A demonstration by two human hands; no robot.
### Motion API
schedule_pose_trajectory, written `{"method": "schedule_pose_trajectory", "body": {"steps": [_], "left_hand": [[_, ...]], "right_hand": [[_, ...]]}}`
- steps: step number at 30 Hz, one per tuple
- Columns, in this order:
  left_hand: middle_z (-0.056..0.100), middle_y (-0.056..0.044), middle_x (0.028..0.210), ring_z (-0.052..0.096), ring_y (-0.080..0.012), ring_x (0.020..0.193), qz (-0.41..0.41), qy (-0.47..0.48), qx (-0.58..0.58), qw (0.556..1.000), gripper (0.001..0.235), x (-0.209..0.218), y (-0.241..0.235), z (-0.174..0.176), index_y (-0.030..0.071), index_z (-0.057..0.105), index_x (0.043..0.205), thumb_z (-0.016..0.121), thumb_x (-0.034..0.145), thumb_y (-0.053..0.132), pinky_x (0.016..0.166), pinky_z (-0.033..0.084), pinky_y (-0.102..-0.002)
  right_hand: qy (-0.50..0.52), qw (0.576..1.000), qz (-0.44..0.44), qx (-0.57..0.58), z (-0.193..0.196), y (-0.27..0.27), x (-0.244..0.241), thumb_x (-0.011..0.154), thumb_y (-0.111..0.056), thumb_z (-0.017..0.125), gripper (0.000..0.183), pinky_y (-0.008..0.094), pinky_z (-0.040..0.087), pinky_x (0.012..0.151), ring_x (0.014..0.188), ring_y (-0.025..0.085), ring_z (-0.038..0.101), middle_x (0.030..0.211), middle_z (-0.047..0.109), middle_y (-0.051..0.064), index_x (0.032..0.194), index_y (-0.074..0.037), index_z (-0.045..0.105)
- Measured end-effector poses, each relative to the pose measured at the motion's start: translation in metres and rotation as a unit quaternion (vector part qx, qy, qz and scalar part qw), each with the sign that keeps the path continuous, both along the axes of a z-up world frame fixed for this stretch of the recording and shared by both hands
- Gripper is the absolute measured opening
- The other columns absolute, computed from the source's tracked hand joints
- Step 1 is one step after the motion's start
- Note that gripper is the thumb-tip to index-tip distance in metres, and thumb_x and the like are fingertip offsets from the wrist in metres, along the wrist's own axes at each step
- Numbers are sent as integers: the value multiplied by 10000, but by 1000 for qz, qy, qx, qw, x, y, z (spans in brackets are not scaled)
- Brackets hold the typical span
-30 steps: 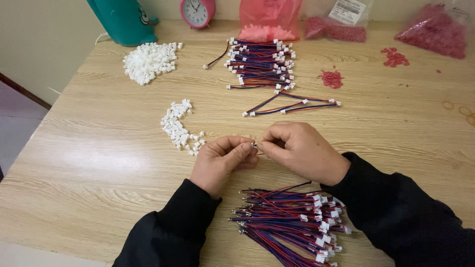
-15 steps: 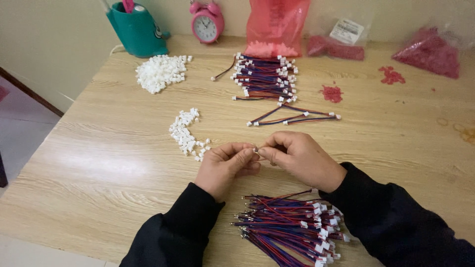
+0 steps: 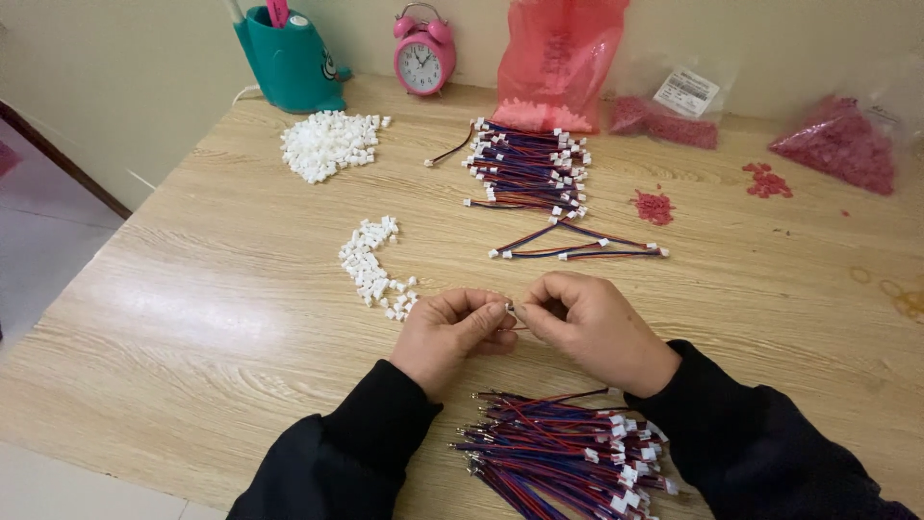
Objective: Assembling electronic wire connectors by inserting wire terminals into plastic housings.
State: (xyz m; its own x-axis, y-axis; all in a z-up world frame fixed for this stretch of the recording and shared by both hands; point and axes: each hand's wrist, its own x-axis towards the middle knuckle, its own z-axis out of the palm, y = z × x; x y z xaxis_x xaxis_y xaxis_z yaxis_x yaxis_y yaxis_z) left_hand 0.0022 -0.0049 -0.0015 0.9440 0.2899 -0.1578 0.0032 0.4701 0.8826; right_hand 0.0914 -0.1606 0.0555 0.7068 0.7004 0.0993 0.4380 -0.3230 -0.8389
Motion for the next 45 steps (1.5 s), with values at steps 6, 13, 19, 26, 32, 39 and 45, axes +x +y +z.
{"method": "schedule_pose_trajectory", "body": {"steps": [6, 13, 19, 26, 32, 39, 45], "left_hand": [[710, -208, 830, 729, -300, 743, -3, -6, 11, 1000, 209, 2, -2, -5, -79, 664, 1024, 685, 880, 71, 698, 634, -401], [723, -207, 847, 728, -284, 751, -1, 1, 23, 1000, 219, 3, 1, -5, -73, 673, 1034, 690, 876, 79, 705, 629, -398], [716, -208, 859, 730, -285, 760, 1, -6, -46, 999, 232, 5, 4, -10, -72, 657, 1038, 692, 876, 91, 720, 635, -408], [717, -213, 865, 733, -289, 753, 6, -8, -54, 999, 228, 3, 1, -2, -71, 654, 1033, 690, 875, 89, 719, 634, -416], [713, -206, 859, 733, -292, 753, -4, -8, -41, 999, 218, 5, 1, -8, -57, 656, 1025, 692, 876, 98, 715, 633, -411], [708, -213, 865, 735, -295, 767, -4, -9, -29, 1000, 214, 5, -4, -9, -63, 650, 1029, 678, 887, 95, 724, 631, -406], [712, -190, 888, 735, -266, 776, -2, -14, -67, 998, 231, 5, -1, 2, -41, 637, 1046, 676, 894, 128, 724, 634, -387]], "right_hand": [[-11, 1000, 4, 5, 1, 1, -1, 797, -124, 726, 63, 299, 516, 645, 657, 162, 618, 652, 688, 84, 784, -64, 740], [4, 1000, 7, 7, 4, 2, -7, 831, -124, 686, 88, 294, 506, 627, 627, 150, 594, 597, 674, 75, 791, -60, 733], [49, 999, -1, -2, 10, 0, -5, 868, -135, 640, 145, 288, 492, 613, 614, 160, 582, 593, 663, 93, 868, -26, 735], [30, 999, -6, -8, 16, -1, -7, 842, -132, 680, 119, 274, 498, 583, 567, 151, 599, 552, 668, 97, 866, -35, 744], [-1, 1000, -11, -8, 13, 0, -6, 828, -139, 692, 103, 286, 504, 583, 570, 168, 616, 555, 654, 112, 833, -49, 742], [-36, 999, -5, 2, 11, 2, -6, 824, -145, 706, 87, 292, 499, 589, 602, 165, 598, 588, 644, 103, 791, -70, 735], [-63, 996, 21, 63, 24, -1, -17, 861, -119, 669, 121, 317, 513, 606, 621, 199, 635, 719, 644, 131, 943, -48, 723]]}}
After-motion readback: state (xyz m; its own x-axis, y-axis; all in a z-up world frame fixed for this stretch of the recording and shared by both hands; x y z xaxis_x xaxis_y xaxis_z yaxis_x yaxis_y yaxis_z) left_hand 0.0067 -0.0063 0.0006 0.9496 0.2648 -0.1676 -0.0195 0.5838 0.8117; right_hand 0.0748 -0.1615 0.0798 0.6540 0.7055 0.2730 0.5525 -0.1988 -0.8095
